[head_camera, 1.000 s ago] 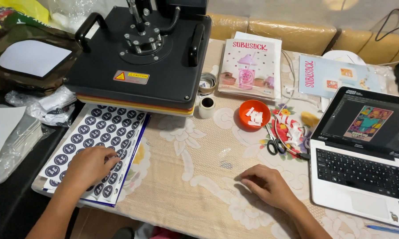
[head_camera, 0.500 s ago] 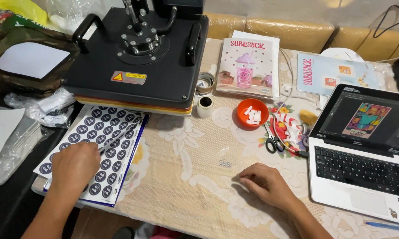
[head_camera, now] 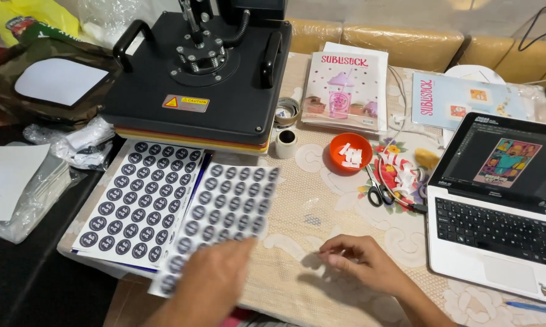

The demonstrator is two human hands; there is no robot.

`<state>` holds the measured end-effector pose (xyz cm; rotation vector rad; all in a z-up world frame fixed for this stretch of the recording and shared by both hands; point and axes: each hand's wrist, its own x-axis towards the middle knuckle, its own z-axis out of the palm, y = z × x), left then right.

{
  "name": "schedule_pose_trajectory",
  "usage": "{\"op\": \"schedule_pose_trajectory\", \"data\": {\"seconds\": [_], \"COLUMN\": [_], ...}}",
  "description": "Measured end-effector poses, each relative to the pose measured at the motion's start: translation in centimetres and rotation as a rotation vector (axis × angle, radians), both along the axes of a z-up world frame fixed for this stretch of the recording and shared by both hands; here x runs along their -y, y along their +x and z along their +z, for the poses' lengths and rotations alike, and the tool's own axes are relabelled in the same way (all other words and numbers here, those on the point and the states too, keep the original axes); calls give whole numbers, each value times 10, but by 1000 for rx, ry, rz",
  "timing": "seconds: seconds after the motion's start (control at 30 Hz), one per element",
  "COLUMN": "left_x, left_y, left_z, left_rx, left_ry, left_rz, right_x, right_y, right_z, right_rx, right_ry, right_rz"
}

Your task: The person peels small white circular stickers from a sheet and places them onto a larger white sheet with circular indentations. They then pick up a sheet of dark circular stickers and place it on the table.

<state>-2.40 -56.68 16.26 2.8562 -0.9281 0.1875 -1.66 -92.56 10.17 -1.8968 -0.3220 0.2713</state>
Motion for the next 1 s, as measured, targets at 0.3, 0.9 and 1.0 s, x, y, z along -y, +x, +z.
{"op": "schedule_pose_trajectory", "data": {"seconds": [0.3,0.9,1.0], "left_x": [168,87,91], "left_y": [-20,66,68], "left_z": [-35,-9,-21], "left_rx": [-286,-794,-748], "left_ry": [-468,-447,-462], "left_rz": [-218,588,530], "right_x": [18,48,60], "right_y": [-15,-15,13], "right_z": [-30,18,33], "right_rx": [-353,-323,-159], "right_ry": [256,-455,-579], "right_rz": [-424,-464,-490]}}
